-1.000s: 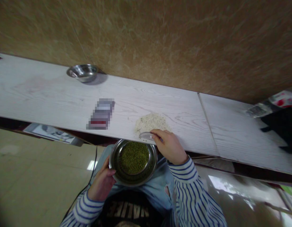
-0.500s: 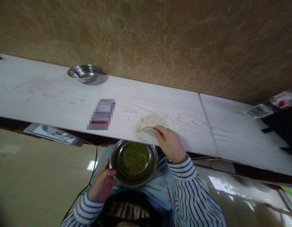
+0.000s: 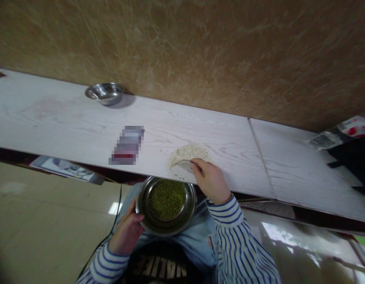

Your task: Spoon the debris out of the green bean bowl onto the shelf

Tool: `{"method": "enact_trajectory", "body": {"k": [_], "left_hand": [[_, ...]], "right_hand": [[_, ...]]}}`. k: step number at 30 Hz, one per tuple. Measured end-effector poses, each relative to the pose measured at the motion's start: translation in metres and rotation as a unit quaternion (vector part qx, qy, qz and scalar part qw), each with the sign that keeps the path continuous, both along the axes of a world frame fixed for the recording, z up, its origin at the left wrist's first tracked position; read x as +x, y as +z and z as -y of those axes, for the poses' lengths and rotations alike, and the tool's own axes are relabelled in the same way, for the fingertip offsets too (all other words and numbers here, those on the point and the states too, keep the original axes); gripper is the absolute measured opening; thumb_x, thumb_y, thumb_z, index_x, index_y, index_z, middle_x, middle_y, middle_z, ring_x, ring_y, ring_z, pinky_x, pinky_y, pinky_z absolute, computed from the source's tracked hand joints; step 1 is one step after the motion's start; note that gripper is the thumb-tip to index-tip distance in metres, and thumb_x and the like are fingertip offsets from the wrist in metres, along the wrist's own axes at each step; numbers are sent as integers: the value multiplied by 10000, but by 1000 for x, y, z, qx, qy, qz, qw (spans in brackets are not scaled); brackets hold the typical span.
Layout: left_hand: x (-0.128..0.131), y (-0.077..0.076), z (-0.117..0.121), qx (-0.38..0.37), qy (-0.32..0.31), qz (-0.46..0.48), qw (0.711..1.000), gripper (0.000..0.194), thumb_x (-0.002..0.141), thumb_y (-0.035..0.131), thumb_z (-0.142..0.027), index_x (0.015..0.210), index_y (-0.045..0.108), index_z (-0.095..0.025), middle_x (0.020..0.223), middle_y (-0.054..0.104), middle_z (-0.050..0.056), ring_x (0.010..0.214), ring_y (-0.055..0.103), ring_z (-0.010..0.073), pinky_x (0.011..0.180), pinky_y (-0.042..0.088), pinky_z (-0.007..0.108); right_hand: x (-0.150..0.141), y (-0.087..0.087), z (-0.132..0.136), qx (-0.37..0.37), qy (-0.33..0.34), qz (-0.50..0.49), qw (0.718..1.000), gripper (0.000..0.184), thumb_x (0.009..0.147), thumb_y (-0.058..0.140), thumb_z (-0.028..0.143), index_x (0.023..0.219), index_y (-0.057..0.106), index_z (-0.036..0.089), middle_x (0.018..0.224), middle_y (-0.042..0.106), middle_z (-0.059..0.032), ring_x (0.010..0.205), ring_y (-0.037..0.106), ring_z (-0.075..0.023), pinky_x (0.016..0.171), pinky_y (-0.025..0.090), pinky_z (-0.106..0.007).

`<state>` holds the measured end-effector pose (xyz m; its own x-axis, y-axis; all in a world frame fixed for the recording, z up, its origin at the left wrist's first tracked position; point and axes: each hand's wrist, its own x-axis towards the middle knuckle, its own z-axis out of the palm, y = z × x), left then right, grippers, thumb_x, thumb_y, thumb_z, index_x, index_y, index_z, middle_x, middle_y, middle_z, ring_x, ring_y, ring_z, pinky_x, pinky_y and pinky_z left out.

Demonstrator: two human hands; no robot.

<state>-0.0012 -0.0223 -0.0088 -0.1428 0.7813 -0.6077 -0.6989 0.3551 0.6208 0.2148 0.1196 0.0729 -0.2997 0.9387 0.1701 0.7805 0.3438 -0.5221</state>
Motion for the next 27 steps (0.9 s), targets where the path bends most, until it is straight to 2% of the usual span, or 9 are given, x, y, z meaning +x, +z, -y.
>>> {"method": "enact_trajectory", "body": {"k": [6,10,16,23,27], "left_hand": [[1,-3,1,-1,-3,-5,1000,675,578,644,-171,1238,560,-286,1081,660,45,851,610,255,565,486,313],[-1,0,1,-2,0,-3,1000,680,589,636,-163,1250,532,-284,1066,657,40,781,613,223,547,483,303],[-2,2,0,0,9,15,1000,684,595,624,-133,1254,525,-286,1100,661,35,878,612,238,629,505,319],[-2,1,1,6,0,16,1000,722,597,625,-139,1291,490,-287,1072,666,34,798,619,215,534,474,277],[-2,3,1,2,5,11,1000,716,588,626,-130,1278,502,-275,1110,662,44,862,629,235,544,487,270]], "right_hand": [[1,3,0,4,-13,-5,1000,261,910,472,304,1088,650,236,1062,713,-49,920,670,-214,802,528,-357],[-5,3,-2,-2,-11,2,1000,263,911,474,295,1093,652,231,1065,712,-55,941,663,-219,832,517,-367],[-2,4,-2,-4,7,2,1000,263,915,472,293,1097,653,239,1062,711,-44,938,659,-209,826,514,-357],[-7,4,-7,-2,3,17,1000,282,917,463,283,1123,645,219,1076,706,-62,961,651,-221,861,502,-378],[-6,5,-6,-11,23,21,999,265,920,473,286,1110,649,229,1043,713,-48,917,653,-206,827,507,-365]]}}
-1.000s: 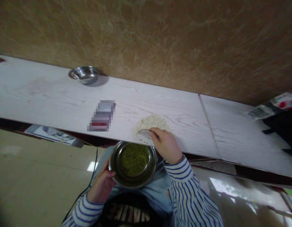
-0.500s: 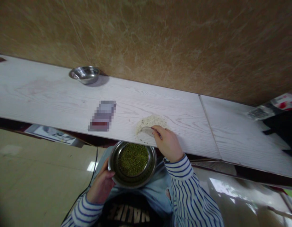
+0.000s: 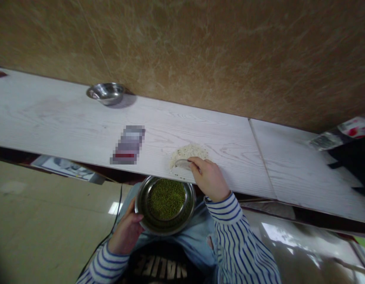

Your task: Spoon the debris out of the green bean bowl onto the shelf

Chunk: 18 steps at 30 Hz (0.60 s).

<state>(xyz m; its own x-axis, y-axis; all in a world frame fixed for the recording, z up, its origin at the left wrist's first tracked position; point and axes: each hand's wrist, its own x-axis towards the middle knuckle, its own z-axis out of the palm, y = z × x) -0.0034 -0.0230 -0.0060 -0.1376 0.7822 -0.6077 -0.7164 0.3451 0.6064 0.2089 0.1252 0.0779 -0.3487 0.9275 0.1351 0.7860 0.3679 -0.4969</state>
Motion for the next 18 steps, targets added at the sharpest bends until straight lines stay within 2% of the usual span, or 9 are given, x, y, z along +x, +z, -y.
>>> {"method": "enact_trajectory", "body": {"k": [4,8,13,18], "left_hand": [[1,-1,0,-2,5,3,1000,699,585,634,-130,1260,525,-273,1143,654,46,879,627,235,535,485,260],[1,-3,1,3,2,6,1000,688,586,630,-129,1252,534,-270,1143,653,47,851,625,228,599,518,306],[1,-3,1,-5,8,9,1000,735,576,641,-138,1285,511,-278,1148,655,58,944,607,270,673,523,353],[2,-3,1,-5,0,1,1000,724,574,644,-152,1275,523,-288,1098,650,42,859,602,242,606,505,326]], "right_hand": [[5,2,2,-6,11,-5,1000,248,915,489,286,1091,657,236,1049,712,-33,911,652,-193,828,508,-356],[5,1,1,-1,6,-2,1000,255,916,490,287,1100,657,233,1059,711,-41,933,649,-199,849,506,-370],[5,2,4,-14,19,0,1000,245,916,494,283,1090,658,230,1043,714,-33,925,649,-194,848,505,-364],[11,2,7,-22,28,-6,999,231,914,501,298,1058,671,236,1049,715,-32,928,651,-189,861,502,-364]]}}
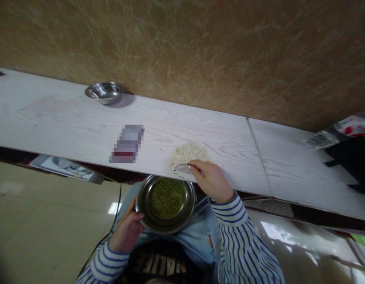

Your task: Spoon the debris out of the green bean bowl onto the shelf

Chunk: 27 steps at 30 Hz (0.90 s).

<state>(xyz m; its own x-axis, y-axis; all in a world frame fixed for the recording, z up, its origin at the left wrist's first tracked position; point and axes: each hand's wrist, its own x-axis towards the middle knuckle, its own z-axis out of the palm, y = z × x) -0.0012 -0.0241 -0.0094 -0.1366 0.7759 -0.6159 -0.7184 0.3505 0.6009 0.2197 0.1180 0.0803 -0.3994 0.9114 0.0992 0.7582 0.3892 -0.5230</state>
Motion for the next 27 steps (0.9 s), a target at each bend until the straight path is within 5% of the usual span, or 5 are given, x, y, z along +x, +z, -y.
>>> {"method": "enact_trajectory", "body": {"k": [27], "left_hand": [[1,5,0,10,-4,5,1000,655,595,626,-129,1226,542,-280,1114,645,45,871,598,234,580,514,304]], "right_hand": [[0,-1,2,0,33,-14,999,235,921,489,286,1058,676,250,1039,716,-32,943,646,-183,872,500,-367]]}}
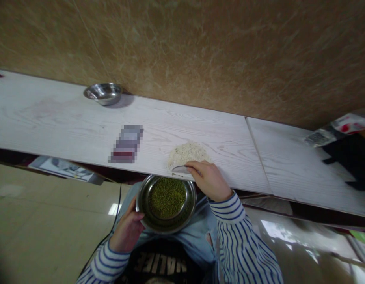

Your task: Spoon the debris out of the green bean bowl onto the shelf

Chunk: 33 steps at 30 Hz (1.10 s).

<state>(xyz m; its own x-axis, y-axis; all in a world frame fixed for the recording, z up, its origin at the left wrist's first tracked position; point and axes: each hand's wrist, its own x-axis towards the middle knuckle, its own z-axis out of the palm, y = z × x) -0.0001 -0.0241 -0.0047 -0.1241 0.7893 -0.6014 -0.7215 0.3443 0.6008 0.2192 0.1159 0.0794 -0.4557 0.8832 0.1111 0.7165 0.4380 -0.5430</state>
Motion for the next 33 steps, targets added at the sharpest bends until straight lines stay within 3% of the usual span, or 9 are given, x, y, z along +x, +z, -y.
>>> {"method": "enact_trajectory", "body": {"k": [7,16,21,25,29,33], "left_hand": [[2,1,-2,-2,-5,-6,1000,694,573,643,-147,1248,546,-279,1122,650,42,899,606,249,646,513,333],[9,8,-7,4,-18,10,1000,657,600,627,-134,1236,534,-269,1007,650,19,771,571,192,559,476,280],[11,9,-8,-1,-21,7,1000,623,605,604,-130,1211,552,-269,1021,643,25,772,571,190,559,474,282],[9,7,-6,6,-15,7,1000,623,595,627,-146,1199,580,-291,1047,655,12,788,580,204,593,477,300],[5,1,-4,1,-8,-5,1000,648,598,628,-156,1226,565,-306,1137,652,26,903,594,243,646,491,323],[2,-3,-4,-11,-11,-10,1000,681,602,630,-183,1262,547,-327,1167,647,29,981,592,280,702,496,360]], "right_hand": [[-1,1,7,5,10,6,1000,246,929,472,294,1062,674,253,1025,719,-32,930,642,-185,855,496,-374],[-6,4,27,4,22,21,1000,226,937,475,274,1057,665,251,966,715,-22,898,627,-169,808,472,-340],[-1,0,34,44,-27,33,998,240,945,458,271,1088,646,235,955,713,-40,890,628,-184,802,458,-353],[-16,-3,32,84,-44,40,995,251,946,452,280,1116,630,229,998,711,-54,910,625,-192,822,450,-359],[-40,-4,28,83,-28,65,994,266,955,427,278,1126,624,227,989,715,-52,902,631,-194,824,444,-357],[-46,-4,20,79,-66,90,991,284,950,422,278,1148,619,229,983,720,-69,882,647,-200,817,454,-350]]}}
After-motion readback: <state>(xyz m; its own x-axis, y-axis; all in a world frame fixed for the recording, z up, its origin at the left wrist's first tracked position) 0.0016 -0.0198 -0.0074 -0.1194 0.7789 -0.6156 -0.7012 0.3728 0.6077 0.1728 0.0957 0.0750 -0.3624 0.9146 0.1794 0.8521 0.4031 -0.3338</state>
